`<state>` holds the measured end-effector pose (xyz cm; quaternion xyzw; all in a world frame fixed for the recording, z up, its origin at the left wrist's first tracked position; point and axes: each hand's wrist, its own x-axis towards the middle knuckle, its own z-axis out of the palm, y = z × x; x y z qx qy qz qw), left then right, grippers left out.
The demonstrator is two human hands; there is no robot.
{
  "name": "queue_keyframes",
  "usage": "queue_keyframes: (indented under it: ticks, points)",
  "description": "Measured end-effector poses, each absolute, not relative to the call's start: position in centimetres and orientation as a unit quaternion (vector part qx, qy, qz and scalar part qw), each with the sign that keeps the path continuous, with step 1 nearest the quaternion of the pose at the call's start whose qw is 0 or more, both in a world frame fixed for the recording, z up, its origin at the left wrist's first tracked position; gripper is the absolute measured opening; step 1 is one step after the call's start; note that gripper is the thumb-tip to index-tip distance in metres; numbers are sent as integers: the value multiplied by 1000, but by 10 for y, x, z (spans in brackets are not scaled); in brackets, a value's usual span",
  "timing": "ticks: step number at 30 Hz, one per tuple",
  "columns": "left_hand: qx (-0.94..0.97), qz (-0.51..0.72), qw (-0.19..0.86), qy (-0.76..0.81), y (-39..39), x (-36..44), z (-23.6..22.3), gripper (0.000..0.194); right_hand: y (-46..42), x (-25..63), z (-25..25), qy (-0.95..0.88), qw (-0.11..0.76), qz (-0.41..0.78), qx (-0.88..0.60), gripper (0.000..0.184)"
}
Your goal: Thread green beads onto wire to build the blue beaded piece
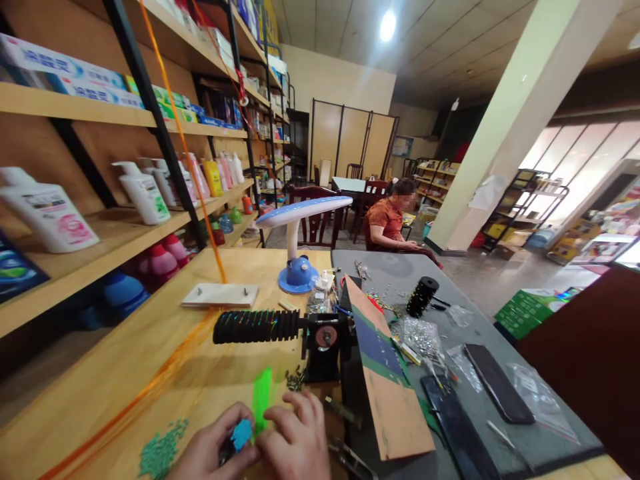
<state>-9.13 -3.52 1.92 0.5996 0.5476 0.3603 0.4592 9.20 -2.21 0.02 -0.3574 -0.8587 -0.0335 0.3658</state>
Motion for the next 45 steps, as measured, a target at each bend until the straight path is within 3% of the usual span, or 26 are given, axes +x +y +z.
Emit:
queue_keyframes:
  ticks: [3, 6, 10, 20, 26, 36, 45]
  points:
    - [595, 352, 480, 539, -34, -91, 26, 28, -21, 95, -1, -875, 343, 10, -342, 20]
    - [573, 355, 505, 539, -34, -91, 32, 18, -21, 93, 3, -859, 372, 47, -349, 22]
    - [587, 353, 492, 538, -40, -94, 34, 17, -23, 91, 11, -812, 431, 102, -380, 21]
    - [656, 367, 412, 516, -42, -98, 28, 16, -26, 87, 16, -787, 452, 179, -379, 19]
    - [579, 408, 481, 516, -40, -95, 30, 27, -26, 85, 15, -798, 443, 178, -368, 29]
    - [516, 421, 541, 514, -38, -98, 24, 44, -25, 78, 9, -788, 443, 197, -379, 19]
    - [616, 419, 405, 530, -36, -103, 18, 22, -22, 70, -1, -783, 408, 230, -409, 11]
